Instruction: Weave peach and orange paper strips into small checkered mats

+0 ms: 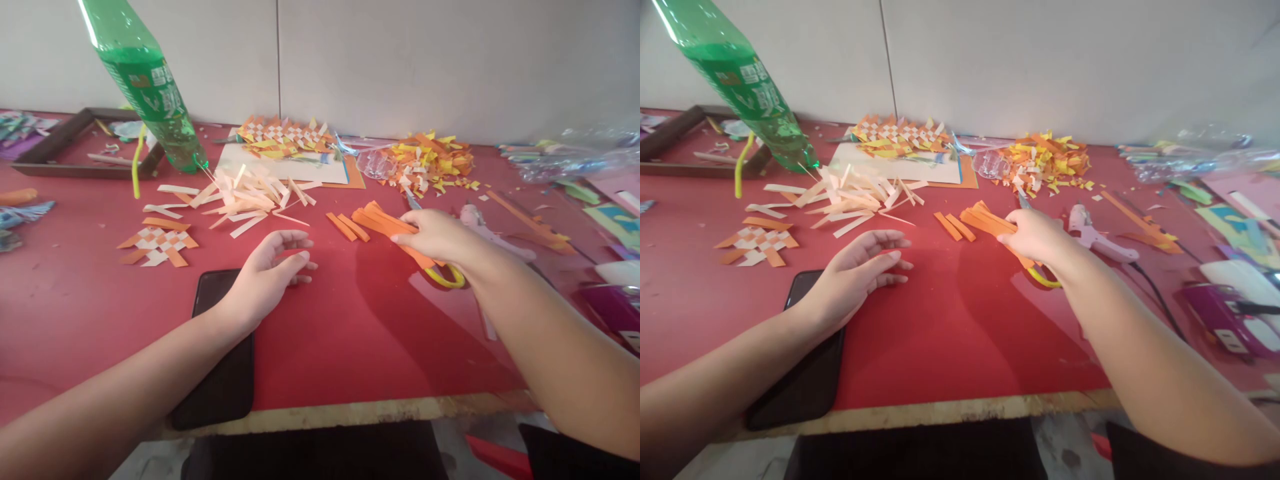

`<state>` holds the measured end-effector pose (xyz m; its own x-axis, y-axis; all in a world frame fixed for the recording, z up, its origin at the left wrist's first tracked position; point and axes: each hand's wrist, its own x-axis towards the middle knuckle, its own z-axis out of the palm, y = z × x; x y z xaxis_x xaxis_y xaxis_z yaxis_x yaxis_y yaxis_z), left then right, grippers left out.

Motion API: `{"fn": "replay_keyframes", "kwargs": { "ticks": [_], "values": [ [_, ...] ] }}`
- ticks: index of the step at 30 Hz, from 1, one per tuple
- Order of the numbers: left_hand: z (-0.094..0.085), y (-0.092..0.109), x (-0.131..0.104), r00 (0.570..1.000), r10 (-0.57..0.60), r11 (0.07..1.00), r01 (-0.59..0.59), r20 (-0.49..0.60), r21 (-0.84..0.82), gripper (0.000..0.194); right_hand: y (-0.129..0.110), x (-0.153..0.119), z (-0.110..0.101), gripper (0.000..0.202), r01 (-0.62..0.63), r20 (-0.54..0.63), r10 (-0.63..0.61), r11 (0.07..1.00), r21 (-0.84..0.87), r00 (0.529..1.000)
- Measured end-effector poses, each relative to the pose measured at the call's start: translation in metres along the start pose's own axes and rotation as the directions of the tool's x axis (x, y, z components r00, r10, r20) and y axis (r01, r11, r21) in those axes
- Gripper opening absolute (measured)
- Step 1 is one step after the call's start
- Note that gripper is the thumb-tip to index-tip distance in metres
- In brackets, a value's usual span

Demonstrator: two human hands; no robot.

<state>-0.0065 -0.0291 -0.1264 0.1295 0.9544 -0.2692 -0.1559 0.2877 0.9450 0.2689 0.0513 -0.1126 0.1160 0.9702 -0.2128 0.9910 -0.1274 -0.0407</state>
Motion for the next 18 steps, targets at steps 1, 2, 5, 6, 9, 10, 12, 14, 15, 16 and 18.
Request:
{"fn": "replay_keyframes", "kwargs": {
  "ticks": [1, 2, 5, 6, 9, 10, 12, 14, 15, 16, 18],
  "values": [
    [0.0, 0.0, 0.0, 1.0, 0.0, 1.0, 0.0, 0.002, -0.002, 0.023, -0.001, -0.001, -0.002, 0.019, -0.004, 0.002, 0.004, 1.0, -0.008, 1.0],
    [0.0, 0.0, 0.0, 1.0, 0.001, 1.0, -0.001, 0.004, -0.003, 0.023, -0.003, -0.003, -0.003, 0.017, -0.005, 0.001, 0.005, 1.0, -0.019, 1.0],
    [-0.001, -0.001, 0.0, 1.0, 0.011, 1.0, -0.011, 0.007, 0.002, 0.023, -0.008, -0.008, -0.005, 0.015, -0.002, -0.024, 0.0, 0.996, -0.092, 1.0],
    [-0.001, -0.001, 0.0, 1.0, 0.013, 1.0, -0.013, 0.007, 0.003, 0.024, -0.01, -0.009, -0.004, 0.015, -0.003, -0.036, -0.002, 0.992, -0.125, 0.999],
    [-0.002, -0.002, 0.0, 1.0, 0.017, 1.0, -0.017, 0.007, 0.0, 0.024, -0.013, -0.011, -0.001, 0.017, -0.011, -0.075, -0.001, 0.987, -0.163, 0.997],
    [-0.002, -0.001, 0.001, 1.0, 0.016, 1.0, -0.016, 0.006, -0.001, 0.025, -0.013, -0.011, 0.0, 0.016, -0.02, -0.083, 0.008, 0.989, -0.149, 0.997],
    [-0.002, -0.001, 0.001, 1.0, 0.016, 1.0, -0.016, 0.004, -0.003, 0.024, -0.013, -0.011, 0.0, 0.015, -0.039, -0.082, 0.031, 0.994, -0.101, 0.996],
    [-0.002, -0.001, 0.001, 1.0, 0.015, 1.0, -0.015, 0.006, -0.004, 0.024, -0.011, -0.012, -0.004, 0.014, -0.062, -0.104, 0.059, 0.998, -0.029, 0.993],
    [-0.002, -0.001, 0.001, 1.0, 0.017, 1.0, -0.017, 0.008, -0.006, 0.023, -0.01, -0.014, -0.008, 0.014, -0.069, -0.124, 0.07, 0.998, 0.009, 0.99],
    [-0.002, -0.001, 0.001, 1.0, 0.022, 1.0, -0.022, 0.008, -0.011, 0.023, -0.01, -0.016, -0.012, 0.013, -0.072, -0.159, 0.083, 0.995, 0.071, 0.984],
    [-0.002, -0.001, 0.001, 0.999, 0.041, 0.999, -0.041, 0.003, -0.032, 0.022, -0.01, -0.025, -0.021, 0.017, -0.015, -0.197, 0.043, 0.99, 0.141, 0.979]
  ]
}}
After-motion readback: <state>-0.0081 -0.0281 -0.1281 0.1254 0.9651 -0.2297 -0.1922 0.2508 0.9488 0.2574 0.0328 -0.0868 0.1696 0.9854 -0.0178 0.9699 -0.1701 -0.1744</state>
